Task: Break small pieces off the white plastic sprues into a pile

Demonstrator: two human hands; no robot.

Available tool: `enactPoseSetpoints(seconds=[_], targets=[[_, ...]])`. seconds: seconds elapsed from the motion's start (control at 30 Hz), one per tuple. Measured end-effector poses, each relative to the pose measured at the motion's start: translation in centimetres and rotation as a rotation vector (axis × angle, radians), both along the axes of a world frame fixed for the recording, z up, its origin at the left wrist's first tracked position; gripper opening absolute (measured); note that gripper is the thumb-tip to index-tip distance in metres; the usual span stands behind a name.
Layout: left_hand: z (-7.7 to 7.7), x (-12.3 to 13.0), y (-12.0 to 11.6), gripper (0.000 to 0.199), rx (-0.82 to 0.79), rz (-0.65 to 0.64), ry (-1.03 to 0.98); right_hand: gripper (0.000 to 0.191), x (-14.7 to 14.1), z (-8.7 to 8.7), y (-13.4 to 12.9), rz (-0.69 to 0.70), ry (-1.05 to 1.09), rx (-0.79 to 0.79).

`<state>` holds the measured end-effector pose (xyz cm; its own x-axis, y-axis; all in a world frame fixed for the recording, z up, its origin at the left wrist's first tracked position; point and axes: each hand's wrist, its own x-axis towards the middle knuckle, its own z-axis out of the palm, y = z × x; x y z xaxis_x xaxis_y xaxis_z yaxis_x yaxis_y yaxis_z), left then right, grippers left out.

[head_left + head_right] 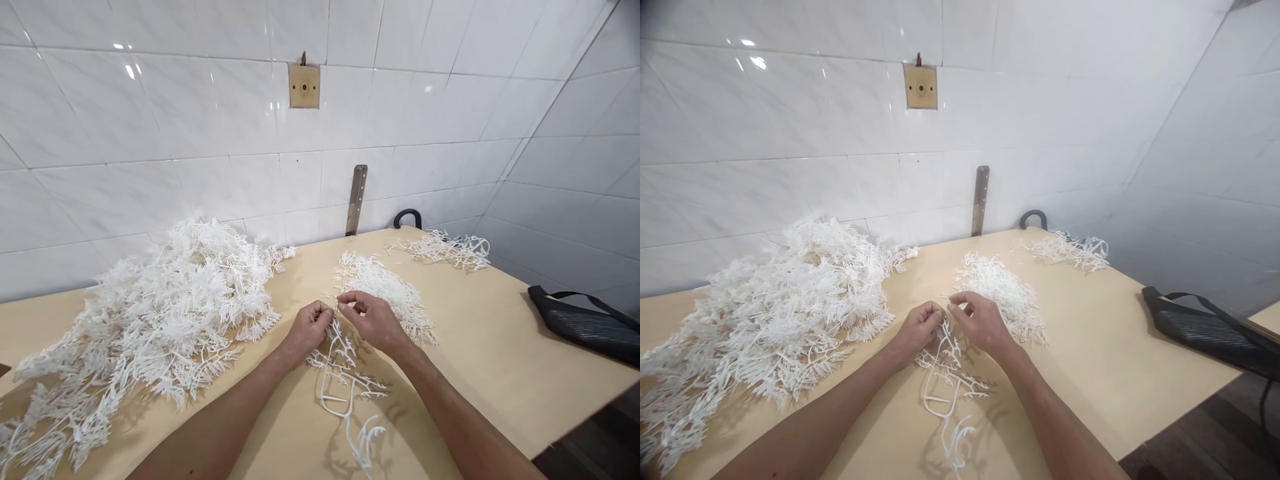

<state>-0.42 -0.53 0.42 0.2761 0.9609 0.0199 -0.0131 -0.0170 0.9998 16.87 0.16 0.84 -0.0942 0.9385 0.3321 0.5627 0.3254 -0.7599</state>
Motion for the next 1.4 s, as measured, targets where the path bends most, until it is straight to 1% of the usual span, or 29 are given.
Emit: enactPoseSetpoints(seconds=[0.07, 0.23, 0.43, 0.53, 0.6, 0.67, 0.7, 0.8, 0.87, 0.9, 0.97, 1.03, 1.1, 1.17, 1.23, 1.4], targets=[[-0.2, 0.1, 0.1, 0.030, 0.035, 0.018, 0.046, 0.026, -0.4, 0.0, -0.2, 0.043, -0.029, 0.012], [-0.4, 0.2, 0.1, 0.029, 0.068, 0.034, 0.111, 0.022, -0.7, -0.2, -0.2, 0.031, -0.101, 0.053], [-0.3, -0.1, 0.2, 0.029, 0.027, -0.012, 0.086, 0.022, -0.9, 0.1, -0.5, 0.022, -0.188, 0.082], [-0.1, -0.2, 0.1, 0.033, -0.004, -0.047, 0.061, 0.021, -1.1, -0.3, -0.4, 0.035, -0.218, 0.154], [0.1, -0.1, -0.1, 0.035, -0.026, -0.103, 0.039, 0.022, -1.1, -0.8, -0.2, -0.002, -0.261, 0.214], [0.0, 0.1, -0.3, 0.036, -0.040, -0.127, 0.021, 0.022, -0.8, -1.3, 0.2, -0.070, -0.293, 0.246], [0.0, 0.3, -0.4, 0.036, -0.044, -0.114, 0.017, 0.022, -0.7, -1.5, 0.4, -0.106, -0.292, 0.248], [-0.4, 0.4, -0.1, 0.036, -0.054, -0.015, 0.011, 0.015, 0.0, -1.5, 0.8, -0.219, -0.223, 0.237], [-0.7, 0.4, 0.2, 0.036, -0.051, 0.027, -0.014, 0.015, 0.3, -1.1, 0.8, -0.272, -0.131, 0.178], [-0.8, 0.3, 0.4, 0.035, -0.041, 0.040, -0.036, 0.017, 0.4, -0.9, 0.7, -0.276, -0.075, 0.126], [-0.8, 0.2, 0.7, 0.033, -0.004, 0.056, -0.086, 0.021, 0.4, -0.5, 0.5, -0.212, 0.039, -0.012], [-0.7, 0.1, 0.9, 0.030, 0.036, 0.079, -0.123, 0.026, 0.2, -0.3, 0.2, -0.084, 0.122, -0.153], [-0.6, 0.0, 1.0, 0.025, 0.061, 0.109, -0.134, 0.029, -0.1, -0.4, 0.0, 0.037, 0.173, -0.270], [-0.7, 0.0, 1.1, 0.020, 0.072, 0.142, -0.127, 0.027, -0.2, -0.5, -0.1, 0.098, 0.205, -0.351], [-0.8, -0.1, 1.3, 0.017, 0.077, 0.172, -0.119, 0.025, -0.2, -0.6, -0.2, 0.108, 0.209, -0.366], [-1.2, -0.3, 1.6, 0.016, 0.089, 0.257, -0.072, 0.032, -0.1, -0.3, -0.3, 0.109, 0.128, -0.244]])
